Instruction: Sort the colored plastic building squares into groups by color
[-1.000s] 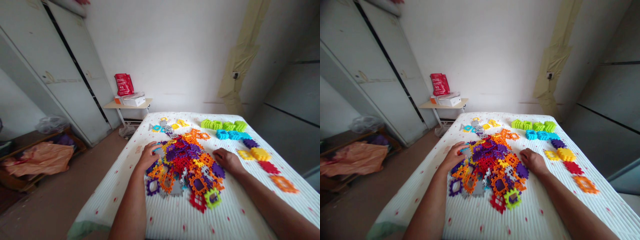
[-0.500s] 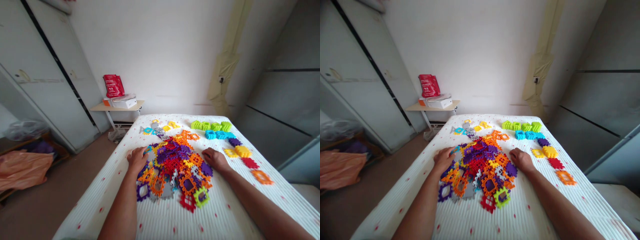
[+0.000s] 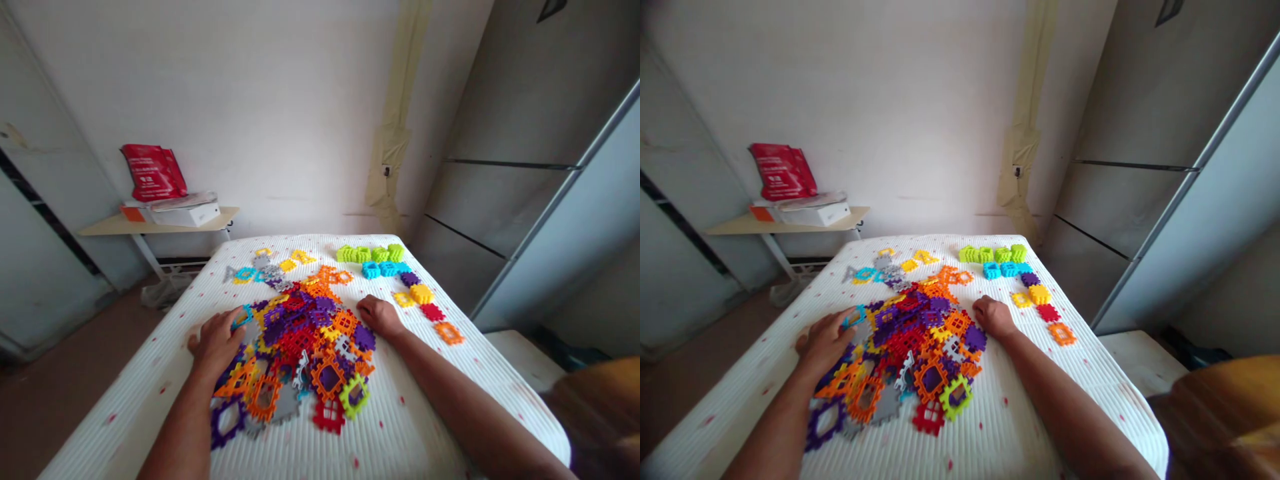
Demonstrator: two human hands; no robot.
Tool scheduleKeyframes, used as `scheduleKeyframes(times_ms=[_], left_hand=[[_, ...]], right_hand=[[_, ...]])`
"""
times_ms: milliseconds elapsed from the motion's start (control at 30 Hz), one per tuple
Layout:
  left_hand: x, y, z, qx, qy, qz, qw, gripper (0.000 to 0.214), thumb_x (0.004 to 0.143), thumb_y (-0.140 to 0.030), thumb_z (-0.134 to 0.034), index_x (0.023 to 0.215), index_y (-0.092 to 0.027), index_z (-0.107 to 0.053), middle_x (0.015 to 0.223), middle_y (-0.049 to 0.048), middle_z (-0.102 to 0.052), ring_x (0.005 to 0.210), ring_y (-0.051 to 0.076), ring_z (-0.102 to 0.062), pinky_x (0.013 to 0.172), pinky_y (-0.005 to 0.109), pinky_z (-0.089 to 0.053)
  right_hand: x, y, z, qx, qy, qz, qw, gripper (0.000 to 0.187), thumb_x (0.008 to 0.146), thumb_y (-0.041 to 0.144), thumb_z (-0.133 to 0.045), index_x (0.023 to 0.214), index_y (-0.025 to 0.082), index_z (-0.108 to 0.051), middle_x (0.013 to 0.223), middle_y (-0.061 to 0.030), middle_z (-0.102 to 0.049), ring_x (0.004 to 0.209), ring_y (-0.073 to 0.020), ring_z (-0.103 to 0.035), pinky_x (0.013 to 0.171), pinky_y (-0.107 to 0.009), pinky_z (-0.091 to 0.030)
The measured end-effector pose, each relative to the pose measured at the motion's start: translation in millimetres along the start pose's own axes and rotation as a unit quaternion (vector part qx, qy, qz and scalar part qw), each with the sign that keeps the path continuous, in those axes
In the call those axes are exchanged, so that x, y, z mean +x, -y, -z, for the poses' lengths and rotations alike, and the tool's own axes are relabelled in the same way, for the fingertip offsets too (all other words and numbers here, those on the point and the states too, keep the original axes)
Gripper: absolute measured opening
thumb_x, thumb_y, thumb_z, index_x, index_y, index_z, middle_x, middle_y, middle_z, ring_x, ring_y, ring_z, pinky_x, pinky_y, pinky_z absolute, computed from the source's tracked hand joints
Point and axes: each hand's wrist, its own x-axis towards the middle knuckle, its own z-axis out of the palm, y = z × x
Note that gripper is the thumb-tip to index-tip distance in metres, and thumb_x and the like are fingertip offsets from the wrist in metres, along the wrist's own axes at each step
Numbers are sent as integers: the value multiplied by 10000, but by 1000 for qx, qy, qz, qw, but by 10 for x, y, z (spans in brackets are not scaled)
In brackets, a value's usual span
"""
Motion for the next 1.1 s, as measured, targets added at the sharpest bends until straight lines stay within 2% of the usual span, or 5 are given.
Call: scheduleKeyframes(times_ms=[300,567,700,933,1100], left_hand=[[23,-66,93,22,-67,4,998,540,722,-316,-504,1249,-198,-515,1077,124,-620,1026,320,-532,883,429,-392],[-34,-109,98,-118,-76,-14,990,166,646,-246,-575,771,-226,-683,810,56,-684,826,228,-604,809,318,-422],[-67,-118,96,-168,-90,2,982,160,683,-288,-550,754,-217,-675,751,27,-673,767,200,-594,753,291,-421],[-114,-166,124,-324,-109,68,937,315,725,-455,-509,764,-171,-640,540,-33,-539,545,129,-497,573,238,-406],[-118,-194,121,-437,-76,107,890,424,660,-509,-570,866,-141,-620,463,-51,-478,417,100,-421,443,225,-368]], right_hand=[[-4,9,8,-7,-5,8,1000,243,855,199,-420,939,203,-649,952,-45,-647,869,-144,-600,742,-211,-419],[-16,-63,-48,10,-21,30,999,278,850,224,-393,944,206,-654,956,-53,-649,859,-158,-606,735,-235,-435],[-16,-81,-64,20,-26,40,999,295,850,248,-379,931,202,-659,941,-57,-652,828,-161,-611,716,-243,-443],[-18,-70,-59,25,-29,35,999,304,849,245,-372,935,197,-660,937,-62,-654,836,-162,-606,730,-247,-441],[-12,-81,-62,22,-19,29,999,293,850,238,-385,940,198,-661,960,-63,-652,840,-159,-606,732,-240,-438]])
